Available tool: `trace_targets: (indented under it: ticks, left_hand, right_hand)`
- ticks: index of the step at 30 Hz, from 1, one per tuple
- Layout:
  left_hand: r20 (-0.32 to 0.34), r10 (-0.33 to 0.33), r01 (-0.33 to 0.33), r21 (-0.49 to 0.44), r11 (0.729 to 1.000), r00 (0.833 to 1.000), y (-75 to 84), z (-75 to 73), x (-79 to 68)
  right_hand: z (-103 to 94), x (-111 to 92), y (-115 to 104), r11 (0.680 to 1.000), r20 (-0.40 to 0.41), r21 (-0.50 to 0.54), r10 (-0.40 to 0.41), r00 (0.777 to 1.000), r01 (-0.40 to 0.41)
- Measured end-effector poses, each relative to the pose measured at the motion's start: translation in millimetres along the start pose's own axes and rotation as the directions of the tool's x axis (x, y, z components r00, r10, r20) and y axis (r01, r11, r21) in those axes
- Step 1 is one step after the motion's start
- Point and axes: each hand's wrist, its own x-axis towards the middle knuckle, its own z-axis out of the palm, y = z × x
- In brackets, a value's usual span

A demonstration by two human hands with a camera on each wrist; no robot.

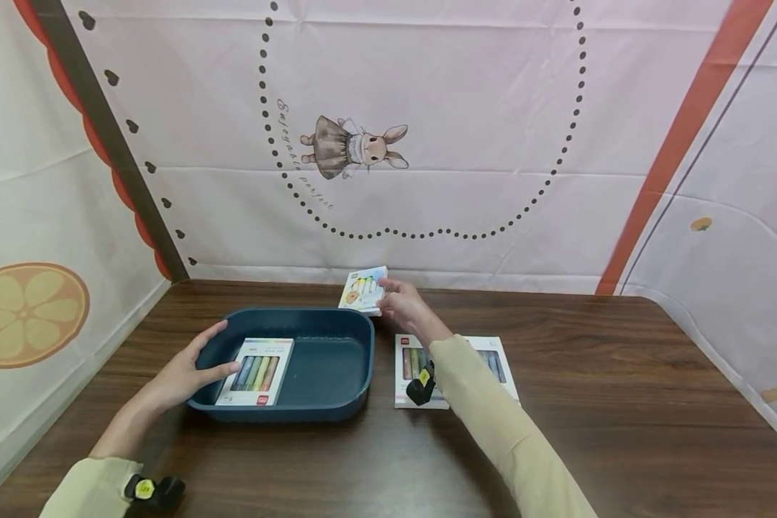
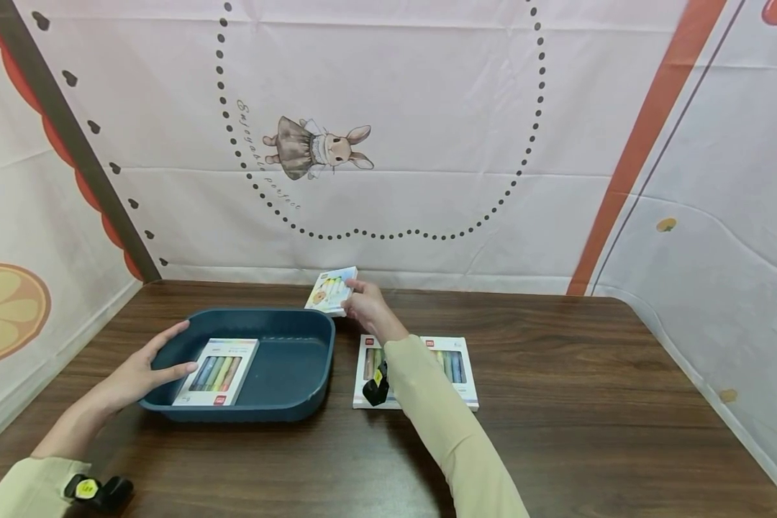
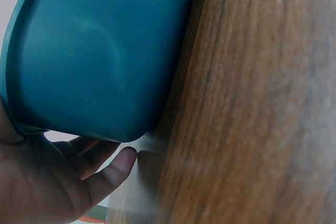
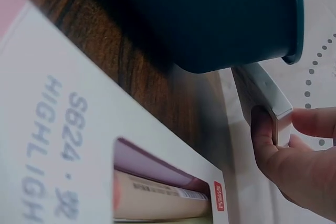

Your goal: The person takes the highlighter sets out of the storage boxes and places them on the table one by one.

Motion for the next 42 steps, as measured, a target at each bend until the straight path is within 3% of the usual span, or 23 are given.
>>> trace_targets:
  ticks: [11, 20, 28, 42]
  left_hand:
    - [-0.001, -0.001, 0.001, 0.001, 1.0, 1.0, 0.7, 0.3, 0.3]
    - [0.002, -0.003, 0.003, -0.006, 1.0, 1.0, -0.1, 0.0, 1.4]
    - [0.005, -0.005, 0.005, -0.006, 1.0, 1.0, -0.5, 0.2, 1.1]
    - [0.002, -0.017, 0.017, -0.006, 1.0, 1.0, 0.0, 1.0, 0.3]
  right_hand:
    - [2.2, 1.0, 6.3, 0.997, 0.018, -0.073, 0.034, 0.999, -0.033]
    - [5.2, 1.9, 7.3, 0.997, 0.012, -0.068, 0.046, 0.999, -0.046]
    - [9.4, 0.6, 9.5, 0.983, 0.023, -0.186, -0.003, 1.0, 0.007]
    - [10.4, 0.9, 11.8, 0.966, 0.025, -0.259, -0.023, 0.999, 0.028]
